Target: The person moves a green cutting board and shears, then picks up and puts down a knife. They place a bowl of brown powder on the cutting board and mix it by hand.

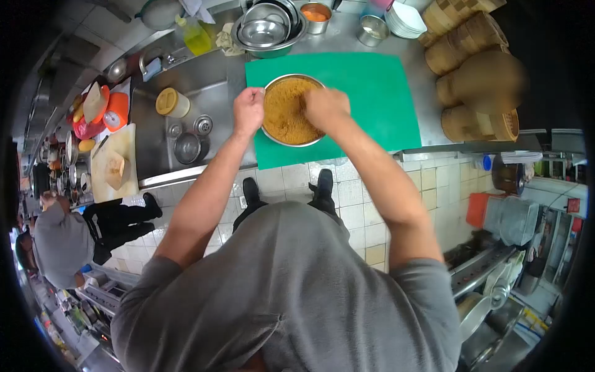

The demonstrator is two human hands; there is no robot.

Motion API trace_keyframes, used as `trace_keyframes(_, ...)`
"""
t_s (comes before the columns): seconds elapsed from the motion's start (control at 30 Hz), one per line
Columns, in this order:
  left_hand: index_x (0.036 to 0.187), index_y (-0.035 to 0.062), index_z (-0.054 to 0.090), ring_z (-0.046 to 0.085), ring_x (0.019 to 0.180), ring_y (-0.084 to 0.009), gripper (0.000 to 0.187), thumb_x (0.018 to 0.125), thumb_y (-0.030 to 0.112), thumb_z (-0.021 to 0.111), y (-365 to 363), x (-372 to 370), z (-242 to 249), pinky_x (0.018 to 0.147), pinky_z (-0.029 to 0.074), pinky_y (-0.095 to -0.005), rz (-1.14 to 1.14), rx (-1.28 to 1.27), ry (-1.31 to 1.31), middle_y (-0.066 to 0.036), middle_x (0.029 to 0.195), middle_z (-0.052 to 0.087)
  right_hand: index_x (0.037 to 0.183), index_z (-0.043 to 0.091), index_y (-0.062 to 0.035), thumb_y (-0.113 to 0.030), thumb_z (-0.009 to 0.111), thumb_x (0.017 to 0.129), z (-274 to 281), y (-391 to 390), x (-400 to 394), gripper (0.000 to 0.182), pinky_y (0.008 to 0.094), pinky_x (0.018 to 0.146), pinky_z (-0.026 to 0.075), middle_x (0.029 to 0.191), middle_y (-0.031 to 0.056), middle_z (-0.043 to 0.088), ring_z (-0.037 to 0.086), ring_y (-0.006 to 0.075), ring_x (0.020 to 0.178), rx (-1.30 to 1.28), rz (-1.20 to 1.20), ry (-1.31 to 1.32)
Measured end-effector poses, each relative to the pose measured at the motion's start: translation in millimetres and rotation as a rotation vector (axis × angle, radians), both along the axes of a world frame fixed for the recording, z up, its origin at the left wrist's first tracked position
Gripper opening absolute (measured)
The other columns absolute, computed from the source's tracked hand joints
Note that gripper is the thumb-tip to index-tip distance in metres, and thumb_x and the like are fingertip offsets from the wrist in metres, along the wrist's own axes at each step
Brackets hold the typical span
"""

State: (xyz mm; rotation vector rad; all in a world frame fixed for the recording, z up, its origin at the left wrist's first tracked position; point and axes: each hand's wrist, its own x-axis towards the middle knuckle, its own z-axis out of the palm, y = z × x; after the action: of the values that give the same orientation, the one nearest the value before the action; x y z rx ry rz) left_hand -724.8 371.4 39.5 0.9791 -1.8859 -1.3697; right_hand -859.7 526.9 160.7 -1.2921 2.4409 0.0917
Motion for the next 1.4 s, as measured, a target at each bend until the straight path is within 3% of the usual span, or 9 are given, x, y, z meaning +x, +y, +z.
trace_keyframes(0.1,0.098,-0.0005,0.073,0.070,0.071,-0.0243,0.022,0.100,0.021,0.069,11.7,-8.3,-9.1,0.069,0.054,-0.0394,0.093,-0.011,0.000,-0.018,0.080,0.074,0.101,0.082,-0.0112,-0.017,0.060,0.092,-11.9,18.5,41.4,0.024,0.0475,0.081,0.063,0.106,0.0158,0.079,0.078,0.0332,0.097,0.030,0.215,0.091)
trace_keyframes(0.2,0.099,-0.0002,0.072,0.069,0.070,-0.0251,0.022,0.099,0.022,0.069,3.8,-6.1,-14.9,0.069,0.054,-0.0396,0.024,0.020,-0.031,-0.018,0.079,0.073,0.102,0.082,-0.0096,-0.016,0.056,0.095,-11.8,-23.2,11.4,0.028,0.0477,0.085,0.062,0.108,0.0173,0.079,0.078,0.0348,0.100,-0.047,-0.010,0.020)
trace_keyframes(0.3,0.098,-0.0010,0.070,0.060,0.072,-0.0086,0.023,0.104,0.021,0.066,-1.0,4.4,3.9,0.064,0.048,-0.0318,-0.042,-0.093,-0.066,-0.005,0.076,0.070,0.104,0.082,-0.0091,-0.016,0.059,0.093,-12.1,-1.8,6.6,0.026,0.0477,0.088,0.062,0.110,0.0176,0.079,0.077,0.0342,0.103,-0.056,-0.078,0.010)
trace_keyframes(0.4,0.099,-0.0001,0.070,0.062,0.074,-0.0103,0.022,0.105,0.021,0.065,11.8,0.7,13.3,0.066,0.049,-0.0332,-0.015,-0.101,-0.077,-0.004,0.078,0.071,0.111,0.081,-0.0108,-0.018,0.064,0.091,-19.9,7.5,30.7,0.027,0.0460,0.090,0.062,0.115,0.0165,0.078,0.076,0.0304,0.108,0.017,0.153,0.078)
trace_keyframes(0.5,0.099,0.0010,0.069,0.062,0.074,-0.0123,0.021,0.105,0.020,0.064,-3.9,2.5,-3.6,0.068,0.050,-0.0344,-0.114,0.050,-0.054,-0.003,0.080,0.071,0.114,0.079,-0.0091,-0.016,0.061,0.091,2.2,-18.4,2.0,0.030,0.0471,0.093,0.060,0.115,0.0186,0.078,0.076,0.0343,0.108,-0.050,-0.091,-0.060)
trace_keyframes(0.63,0.100,0.0024,0.068,0.060,0.075,-0.0094,0.018,0.106,0.019,0.063,-2.6,-2.5,-16.7,0.071,0.050,-0.0299,-0.077,0.026,-0.035,-0.002,0.081,0.069,0.107,0.081,-0.0128,-0.017,0.061,0.091,-13.6,16.3,32.1,0.025,0.0477,0.087,0.061,0.108,0.0159,0.079,0.076,0.0328,0.103,-0.060,0.163,0.111)
trace_keyframes(0.73,0.101,0.0039,0.067,0.062,0.073,-0.0095,0.017,0.105,0.020,0.063,-12.2,-0.4,-23.9,0.065,0.050,-0.0293,-0.136,-0.103,0.004,-0.004,0.083,0.070,0.106,0.081,-0.0109,-0.016,0.060,0.092,-7.8,-14.8,9.6,0.026,0.0486,0.090,0.060,0.111,0.0177,0.079,0.076,0.0340,0.107,-0.012,0.007,-0.017)
trace_keyframes(1.03,0.105,0.0042,0.062,0.066,0.062,-0.0173,0.018,0.106,0.022,0.064,-20.5,8.3,37.7,0.054,0.054,-0.0358,-0.304,0.555,-0.063,-0.008,0.079,0.070,0.104,0.081,-0.0138,-0.015,0.064,0.089,6.5,-24.9,-2.1,0.023,0.0467,0.088,0.061,0.109,0.0134,0.079,0.076,0.0317,0.104,-0.048,0.040,0.026)
trace_keyframes(1.4,0.110,0.0136,0.051,0.066,0.062,-0.0204,0.016,0.109,0.028,0.058,-11.1,21.5,27.5,0.056,0.061,-0.0393,-0.425,0.875,0.031,-0.007,0.082,0.064,0.087,0.081,-0.0098,-0.018,0.071,0.083,86.2,-14.6,48.6,0.014,0.0441,0.078,0.061,0.094,0.0129,0.080,0.078,0.0289,0.088,0.078,0.738,0.294)
